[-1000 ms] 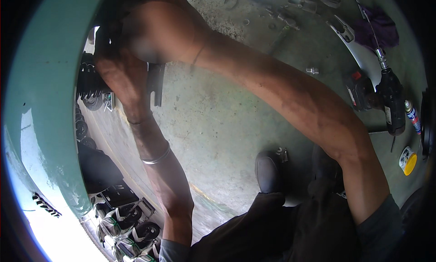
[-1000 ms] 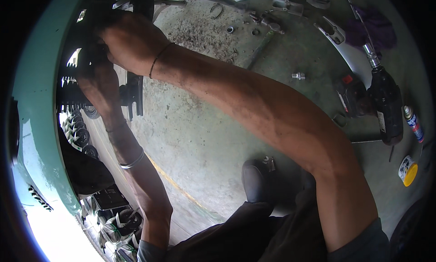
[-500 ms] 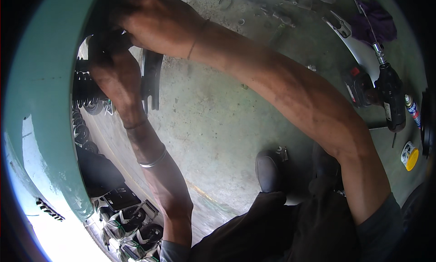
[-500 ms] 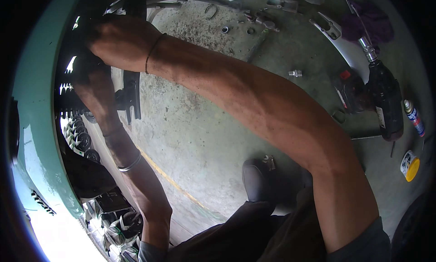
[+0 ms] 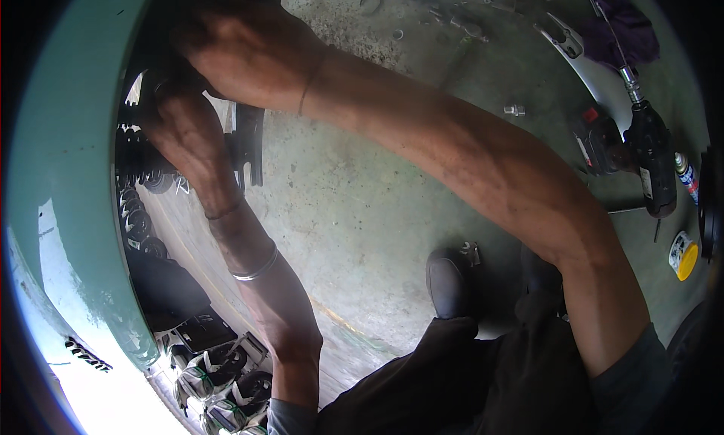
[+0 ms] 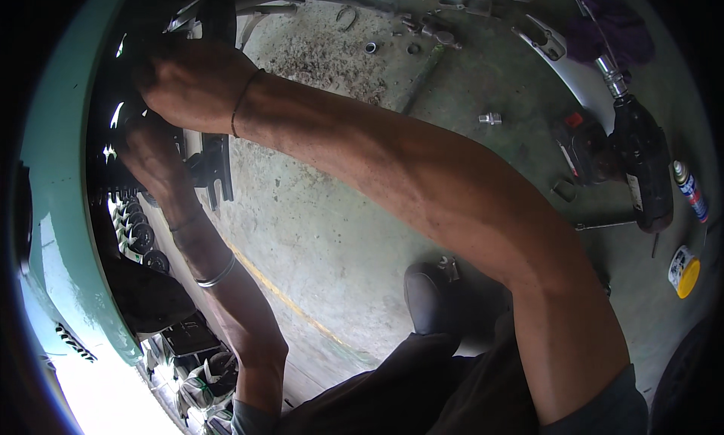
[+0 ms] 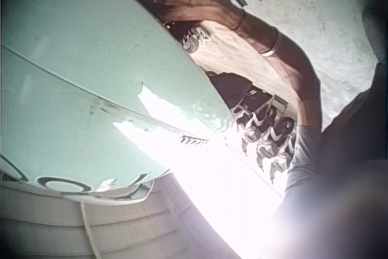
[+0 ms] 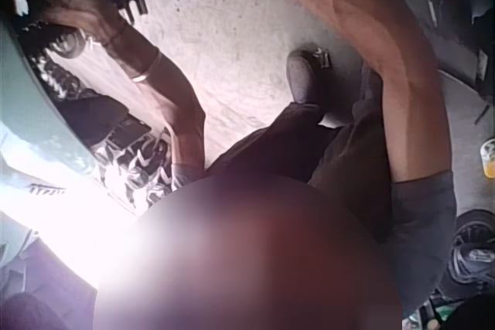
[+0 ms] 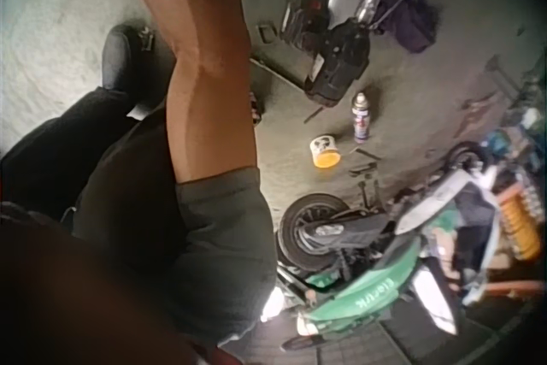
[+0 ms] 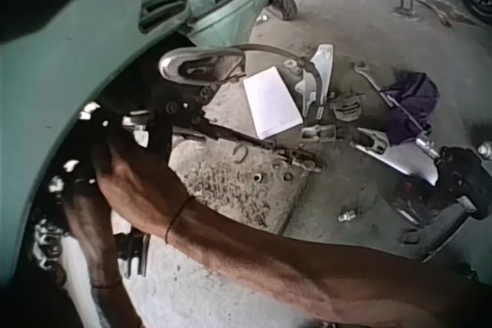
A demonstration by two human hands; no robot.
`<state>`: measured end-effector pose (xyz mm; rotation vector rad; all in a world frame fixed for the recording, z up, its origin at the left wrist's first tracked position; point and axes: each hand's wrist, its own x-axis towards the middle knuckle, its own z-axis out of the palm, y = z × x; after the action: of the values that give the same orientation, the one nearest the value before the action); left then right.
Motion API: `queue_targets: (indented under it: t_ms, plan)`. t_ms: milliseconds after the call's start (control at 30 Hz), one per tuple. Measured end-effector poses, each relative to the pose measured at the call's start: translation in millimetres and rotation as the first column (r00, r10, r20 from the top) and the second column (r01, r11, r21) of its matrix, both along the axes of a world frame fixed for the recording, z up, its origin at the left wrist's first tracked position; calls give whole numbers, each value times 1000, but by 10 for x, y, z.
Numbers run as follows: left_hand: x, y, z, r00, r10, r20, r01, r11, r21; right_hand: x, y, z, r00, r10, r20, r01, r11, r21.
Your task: The person uses an impact wrench and spanners to remove and replace components from the rear of a scooter, handling parts including a shock absorber and a brake disc. They wipe components with a cloth and use an electric drill to secure fasteners to the vehicle frame.
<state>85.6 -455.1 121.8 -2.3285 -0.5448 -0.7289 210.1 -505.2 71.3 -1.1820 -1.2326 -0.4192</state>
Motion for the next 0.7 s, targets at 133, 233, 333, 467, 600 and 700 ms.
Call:
queue_targets:
  t_ms: [133, 233, 333, 467, 600, 700]
  plan:
    - [38, -71, -12, 980, -8, 200, 70, 950, -305, -3, -13, 18, 1000, -21, -7, 20, 1000, -22]
    - [58, -109, -25, 973, -42, 226, 103, 959, -265, -16, -9, 32, 999, -9, -50, 6, 998, -70]
    - [0, -51, -1, 997, 2, 74, 2, 998, -57, -18, 15, 51, 999, 35, -32, -39, 986, -161]
    - [-50, -42, -35, 986, 167, 16, -166, 985, -57, -45, 29, 71, 992, 120, -30, -124, 947, -297]
    - [-53, -36, 22, 981, 193, 16, -191, 978, -87, -15, -11, 37, 993, 114, -21, -116, 966, -230]
    - [-72, 33, -22, 981, 189, 31, -183, 973, -141, -22, 1, 38, 981, 87, -174, -102, 991, -81]
